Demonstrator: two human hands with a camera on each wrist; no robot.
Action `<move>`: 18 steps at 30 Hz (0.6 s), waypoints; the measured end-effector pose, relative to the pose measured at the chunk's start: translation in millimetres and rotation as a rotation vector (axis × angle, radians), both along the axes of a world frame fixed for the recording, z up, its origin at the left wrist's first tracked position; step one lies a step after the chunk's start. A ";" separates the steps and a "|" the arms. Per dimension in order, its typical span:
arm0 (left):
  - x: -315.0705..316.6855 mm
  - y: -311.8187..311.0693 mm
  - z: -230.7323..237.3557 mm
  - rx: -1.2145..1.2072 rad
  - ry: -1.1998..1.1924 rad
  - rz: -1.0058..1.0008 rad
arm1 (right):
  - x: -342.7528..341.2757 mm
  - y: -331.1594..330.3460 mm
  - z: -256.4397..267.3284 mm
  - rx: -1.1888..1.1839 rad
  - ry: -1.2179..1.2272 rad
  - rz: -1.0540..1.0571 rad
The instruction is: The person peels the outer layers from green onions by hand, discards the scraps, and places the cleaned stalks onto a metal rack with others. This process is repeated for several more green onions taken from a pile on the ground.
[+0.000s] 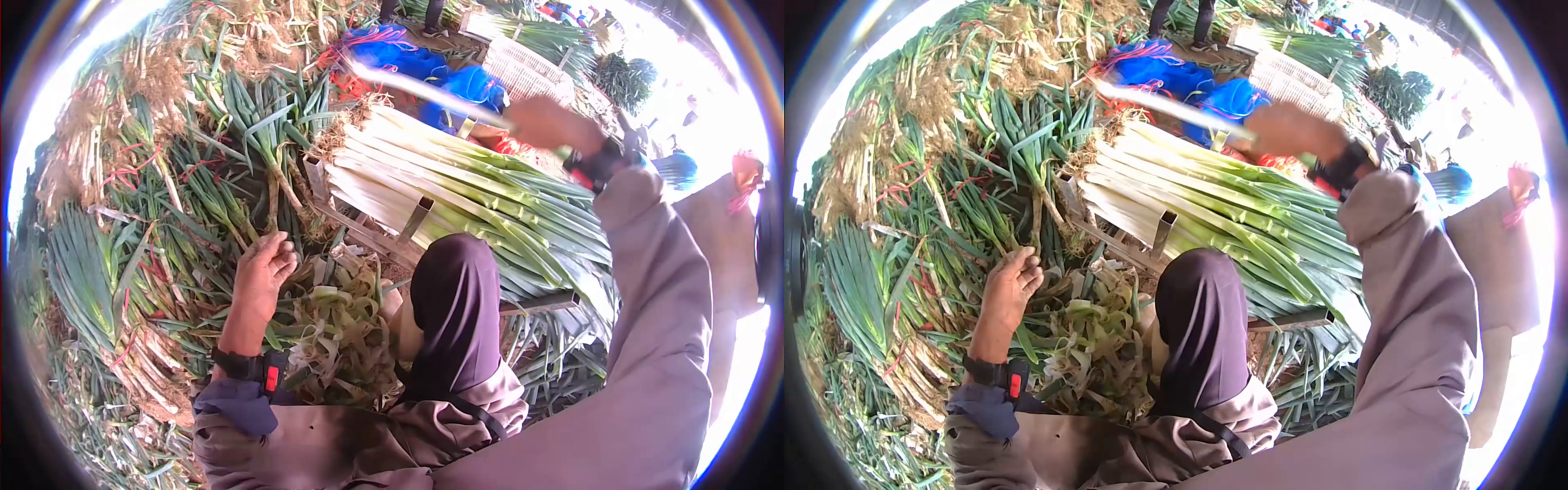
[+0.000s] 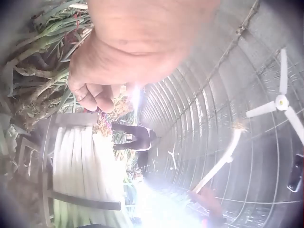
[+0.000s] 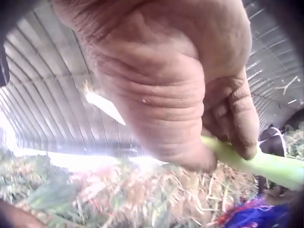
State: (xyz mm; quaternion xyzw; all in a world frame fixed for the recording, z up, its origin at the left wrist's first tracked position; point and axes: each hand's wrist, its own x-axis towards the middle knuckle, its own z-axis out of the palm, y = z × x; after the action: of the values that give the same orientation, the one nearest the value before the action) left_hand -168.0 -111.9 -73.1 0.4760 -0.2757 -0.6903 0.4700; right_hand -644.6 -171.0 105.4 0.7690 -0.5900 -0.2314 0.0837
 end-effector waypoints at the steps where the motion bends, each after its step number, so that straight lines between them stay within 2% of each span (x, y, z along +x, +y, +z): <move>1: -4.9 -3.4 -5.8 0.019 -0.015 0.000 | 3.6 10.9 -20.0 0.050 -0.080 0.007; 2: -9.0 -6.9 -11.7 0.020 -0.022 0.003 | 1.5 16.6 -42.6 0.090 -0.156 -0.009; 3: -12.2 -9.7 -18.1 0.035 -0.036 -0.012 | -15.6 11.3 -75.6 0.173 -0.144 0.099; 4: -14.1 -11.8 -24.5 0.054 -0.051 -0.025 | -14.4 16.3 -91.9 0.141 -0.203 0.055; 6: -15.5 -15.8 -37.1 0.067 -0.099 -0.036 | -18.9 22.8 -96.0 0.056 -0.333 0.030; 12: -40.6 -36.7 -47.9 0.049 -0.258 -0.079 | -19.0 32.5 -97.6 -0.027 -0.496 0.101; 15: -77.2 -52.6 -45.9 -0.143 -0.355 -0.094 | -1.5 21.7 -101.5 0.014 -0.412 0.103; 18: -112.4 -78.2 -41.6 -0.394 -0.566 -0.125 | -0.6 0.4 -124.3 0.059 -0.368 0.139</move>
State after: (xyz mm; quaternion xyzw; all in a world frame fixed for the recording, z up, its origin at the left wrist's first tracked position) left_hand -280.4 -190.1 -114.8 0.5309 -0.5517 -0.4917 0.4146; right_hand -645.2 -170.5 -18.9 0.8393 -0.5337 -0.0980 -0.0322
